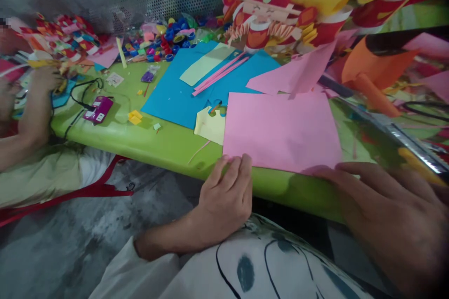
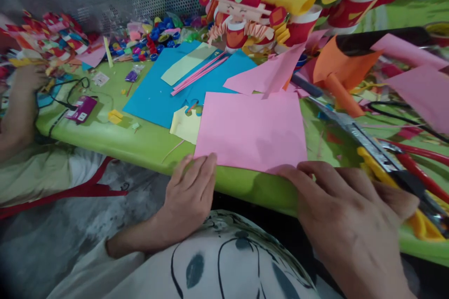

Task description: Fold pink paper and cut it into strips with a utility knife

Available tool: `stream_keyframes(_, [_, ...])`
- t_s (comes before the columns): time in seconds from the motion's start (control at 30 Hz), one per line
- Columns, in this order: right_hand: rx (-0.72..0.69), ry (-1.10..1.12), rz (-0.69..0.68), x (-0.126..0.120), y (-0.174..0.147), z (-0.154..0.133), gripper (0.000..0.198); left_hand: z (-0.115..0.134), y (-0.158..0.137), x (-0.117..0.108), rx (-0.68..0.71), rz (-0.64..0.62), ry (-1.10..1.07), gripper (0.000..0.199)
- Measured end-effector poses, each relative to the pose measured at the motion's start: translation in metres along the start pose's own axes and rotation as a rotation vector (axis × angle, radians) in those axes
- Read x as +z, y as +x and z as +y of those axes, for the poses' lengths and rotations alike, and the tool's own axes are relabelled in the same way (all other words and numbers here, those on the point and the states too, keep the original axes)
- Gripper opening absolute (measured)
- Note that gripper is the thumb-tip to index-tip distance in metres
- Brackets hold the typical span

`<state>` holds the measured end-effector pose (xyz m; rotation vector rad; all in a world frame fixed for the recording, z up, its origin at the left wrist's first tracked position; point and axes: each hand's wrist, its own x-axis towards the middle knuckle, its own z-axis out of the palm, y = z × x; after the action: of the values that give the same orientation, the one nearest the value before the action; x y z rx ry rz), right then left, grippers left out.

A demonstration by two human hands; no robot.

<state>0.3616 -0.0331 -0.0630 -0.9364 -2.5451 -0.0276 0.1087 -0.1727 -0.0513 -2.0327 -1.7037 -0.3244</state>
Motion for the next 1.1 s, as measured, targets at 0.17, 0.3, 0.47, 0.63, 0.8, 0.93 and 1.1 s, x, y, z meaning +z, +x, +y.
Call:
stream_keyframes(0.17, [-0.063, -0.144, -0.024, -0.019, -0.003, -0.019, 0.041, 0.001, 0.003, -0.009, 0.089, -0.078, 0.058, 0.032])
stream_keyframes(0.3, [-0.074, -0.168, -0.019, -0.024, -0.003, -0.026, 0.037, 0.014, 0.019, -0.02, 0.105, -0.231, 0.05, 0.072])
stream_keyframes(0.47, [-0.051, -0.17, -0.008, -0.023, -0.005, -0.023, 0.036, 0.038, 0.043, -0.018, 0.04, -0.339, 0.124, 0.101])
stream_keyframes(0.63, [-0.023, -0.144, -0.01, -0.021, -0.01, -0.022, 0.04, 0.042, 0.047, -0.015, 0.049, -0.389, 0.116, 0.115])
stream_keyframes(0.8, [0.066, -0.137, -0.013, -0.018, -0.019, -0.025, 0.044, 0.038, 0.043, -0.014, 0.085, -0.387, 0.13, 0.115])
stream_keyframes(0.93, [0.184, -0.176, 0.032, -0.012, -0.027, -0.03, 0.043, 0.041, 0.044, -0.016, 0.107, -0.452, 0.213, 0.114])
stream_keyframes(1.1, [0.253, -0.166, 0.047, -0.005, -0.031, -0.036, 0.054, 0.044, 0.045, -0.019, 0.145, -0.475, 0.318, 0.107])
